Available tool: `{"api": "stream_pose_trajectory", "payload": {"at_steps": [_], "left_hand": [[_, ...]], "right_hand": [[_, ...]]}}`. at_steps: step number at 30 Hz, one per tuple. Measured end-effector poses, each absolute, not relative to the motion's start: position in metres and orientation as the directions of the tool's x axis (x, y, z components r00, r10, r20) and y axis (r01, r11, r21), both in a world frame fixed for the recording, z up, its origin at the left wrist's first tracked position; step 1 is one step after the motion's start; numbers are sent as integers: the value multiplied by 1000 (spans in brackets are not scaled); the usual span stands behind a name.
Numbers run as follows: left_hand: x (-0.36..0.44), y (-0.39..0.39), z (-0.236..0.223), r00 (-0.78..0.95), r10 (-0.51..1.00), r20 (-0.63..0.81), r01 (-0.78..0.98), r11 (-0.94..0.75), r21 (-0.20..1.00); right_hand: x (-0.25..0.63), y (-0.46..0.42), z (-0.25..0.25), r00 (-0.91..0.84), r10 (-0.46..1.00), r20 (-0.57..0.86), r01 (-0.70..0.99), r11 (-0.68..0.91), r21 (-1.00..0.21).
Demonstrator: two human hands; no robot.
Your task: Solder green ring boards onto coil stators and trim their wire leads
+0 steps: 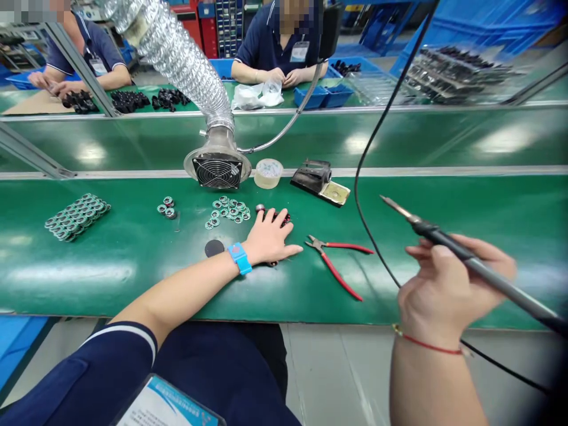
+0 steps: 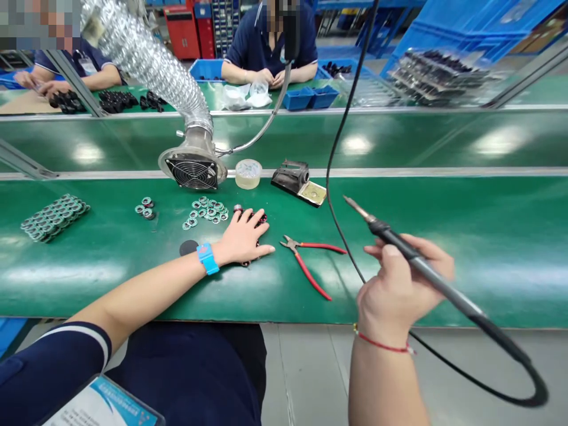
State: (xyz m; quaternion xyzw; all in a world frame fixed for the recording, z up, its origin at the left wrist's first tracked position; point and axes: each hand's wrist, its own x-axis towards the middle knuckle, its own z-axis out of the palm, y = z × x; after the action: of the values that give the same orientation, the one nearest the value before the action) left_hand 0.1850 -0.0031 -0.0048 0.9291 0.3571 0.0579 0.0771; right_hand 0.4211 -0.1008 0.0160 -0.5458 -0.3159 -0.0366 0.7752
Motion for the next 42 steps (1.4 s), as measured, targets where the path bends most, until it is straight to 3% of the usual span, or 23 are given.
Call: {"api": "stream_pose_trajectory", "payload": {"at_steps": [3,9,19,27,30,37,42], "left_hand": [[186,-26,-6,754,654,62,635,-749,189],[166,-60,-6,741,667,71,646,-739,192],[82,-99,3,755,656,21,641,-744,187],[9,-80,3,905,423,-53,426,-892,153],[-11,-71,4,913,401,-68,407,-904,128],[-58,-43,8,885,458,-82,465,-880,99],[-105,-22,8,778,621,-93,626,-779,31]], "right_hand": [[388,-123,14,762,314,566,435,400,-807],[329,-151,0,607,552,572,532,252,-808],[260,-159,-21,408,751,520,387,373,-843],[215,-153,-24,365,809,461,368,329,-870],[204,-148,-24,361,820,444,397,295,-869],[185,-136,-30,370,807,461,432,289,-854],[184,-124,-39,450,757,473,441,272,-855]]}}
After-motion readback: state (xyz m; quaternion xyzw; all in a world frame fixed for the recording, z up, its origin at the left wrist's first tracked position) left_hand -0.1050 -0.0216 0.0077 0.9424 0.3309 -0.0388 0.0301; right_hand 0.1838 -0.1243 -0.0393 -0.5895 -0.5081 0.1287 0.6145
